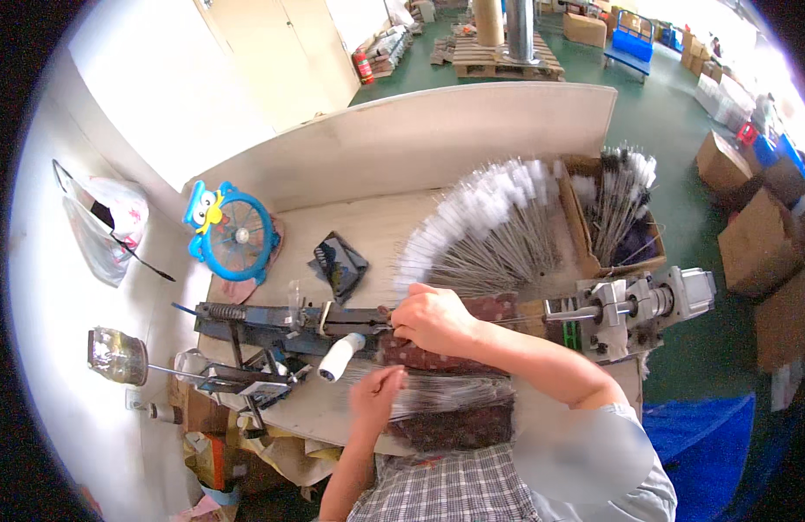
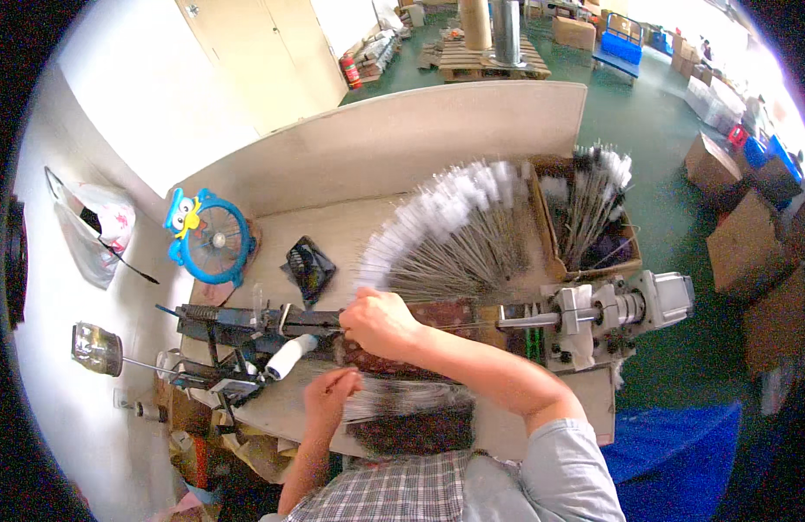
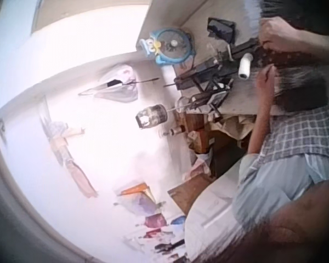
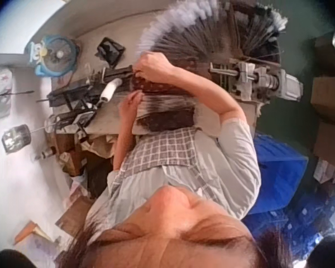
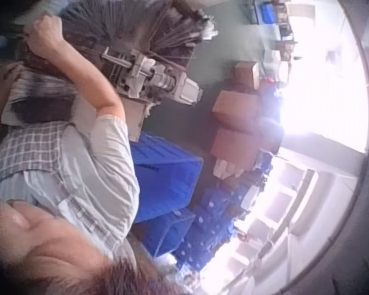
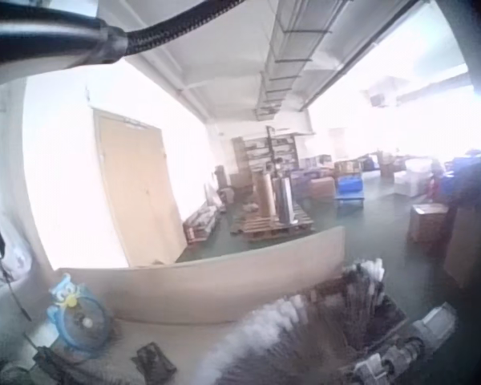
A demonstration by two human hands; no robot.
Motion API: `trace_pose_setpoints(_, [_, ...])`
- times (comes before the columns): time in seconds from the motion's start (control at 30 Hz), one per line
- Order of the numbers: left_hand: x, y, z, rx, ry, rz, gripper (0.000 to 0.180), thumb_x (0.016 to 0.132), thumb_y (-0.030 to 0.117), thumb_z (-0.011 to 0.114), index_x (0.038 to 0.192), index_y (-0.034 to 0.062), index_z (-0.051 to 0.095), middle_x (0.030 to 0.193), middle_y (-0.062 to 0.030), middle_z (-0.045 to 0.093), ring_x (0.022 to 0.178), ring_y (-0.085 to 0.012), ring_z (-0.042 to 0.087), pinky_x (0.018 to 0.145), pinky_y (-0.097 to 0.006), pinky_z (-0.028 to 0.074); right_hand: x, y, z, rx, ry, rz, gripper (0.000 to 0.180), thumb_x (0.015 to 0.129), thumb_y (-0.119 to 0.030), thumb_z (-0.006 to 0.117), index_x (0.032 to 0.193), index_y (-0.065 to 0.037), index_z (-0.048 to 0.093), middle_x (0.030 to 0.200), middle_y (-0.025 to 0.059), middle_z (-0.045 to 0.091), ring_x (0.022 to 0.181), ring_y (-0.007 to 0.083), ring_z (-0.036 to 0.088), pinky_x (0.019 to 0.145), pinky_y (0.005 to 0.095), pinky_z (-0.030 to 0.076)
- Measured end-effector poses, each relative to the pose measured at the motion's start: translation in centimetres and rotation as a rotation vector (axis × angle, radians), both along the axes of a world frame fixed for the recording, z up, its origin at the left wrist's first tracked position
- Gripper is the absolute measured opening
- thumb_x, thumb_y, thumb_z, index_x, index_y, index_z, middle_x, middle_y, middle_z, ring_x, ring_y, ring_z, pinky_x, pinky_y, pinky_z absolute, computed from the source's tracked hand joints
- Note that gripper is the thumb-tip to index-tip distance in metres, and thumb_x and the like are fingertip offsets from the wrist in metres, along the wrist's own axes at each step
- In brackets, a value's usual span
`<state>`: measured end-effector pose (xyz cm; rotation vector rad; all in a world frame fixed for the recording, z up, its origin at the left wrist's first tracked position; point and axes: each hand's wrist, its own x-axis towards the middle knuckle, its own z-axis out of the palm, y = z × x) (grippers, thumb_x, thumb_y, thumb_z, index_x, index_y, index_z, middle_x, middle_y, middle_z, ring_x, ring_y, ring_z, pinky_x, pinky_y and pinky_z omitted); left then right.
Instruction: Assembling bottle brushes using a manual wire-twisting machine and various components.
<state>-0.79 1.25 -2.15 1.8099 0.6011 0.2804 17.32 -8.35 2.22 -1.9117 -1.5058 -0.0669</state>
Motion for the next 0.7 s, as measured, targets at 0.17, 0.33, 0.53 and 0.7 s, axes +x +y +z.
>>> trace_pose_setpoints(0.17, [-1.3, 3.7, -0.5, -0.652, -0.124, 0.351, 0.037, 0.09, 0.034, 0.05, 0.083, -0.0003, 0.062, 0.074, -0.0095, 0.062, 0.063, -0.0182, 0.057, 0.056, -0.032, 0.048, -0.9, 1.9, -0.2, -0.095, -0.063, -0.075, 0.006, 0.065, -0.015, 0.062, 0.064, -0.009, 0.06, 0.072, 0.0051, 0.062, 0.082, 0.0273, 0.057, 0.066, 0.0394, 0.05])
trace_pose_setpoints(0.33, [2.1, 1.9, 1.0, -0.8, -0.177, 0.155, 0.038, 0.087, 0.034, 0.056, 0.08, -0.0026, 0.064, 0.069, -0.0102, 0.062, 0.056, -0.0175, 0.058, 0.053, -0.032, 0.047, -1.3, 2.4, 0.3, -0.176, -0.049, -0.105, 0.006, 0.065, -0.015, 0.061, 0.065, -0.009, 0.061, 0.073, 0.0055, 0.063, 0.082, 0.0272, 0.058, 0.065, 0.0397, 0.05])
trace_pose_setpoints(0.53, [3.3, 2.7, -0.2, 0.216, 0.217, -0.09, 0.039, 0.078, 0.032, 0.069, 0.068, -0.0045, 0.063, 0.059, -0.0028, 0.059, 0.048, -0.0112, 0.046, 0.047, -0.029, 0.038, -1.0, 1.7, 0.1, -0.183, -0.132, -0.107, 0.01, 0.068, -0.018, 0.062, 0.061, -0.012, 0.059, 0.063, 0.0008, 0.057, 0.075, 0.0226, 0.054, 0.064, 0.0344, 0.048])
trace_pose_setpoints(0.7, [3.7, 1.2, -3.0, -0.354, -0.111, 0.016, 0.028, 0.08, 0.025, 0.064, 0.083, -0.0024, 0.061, 0.07, -0.0069, 0.061, 0.057, -0.0138, 0.055, 0.054, -0.03, 0.044, -1.6, -1.4, 1.4, 0.083, -0.225, -0.149, 0.008, 0.068, -0.017, 0.063, 0.072, -0.01, 0.06, 0.066, 0.0011, 0.057, 0.077, 0.0214, 0.055, 0.068, 0.0344, 0.047])
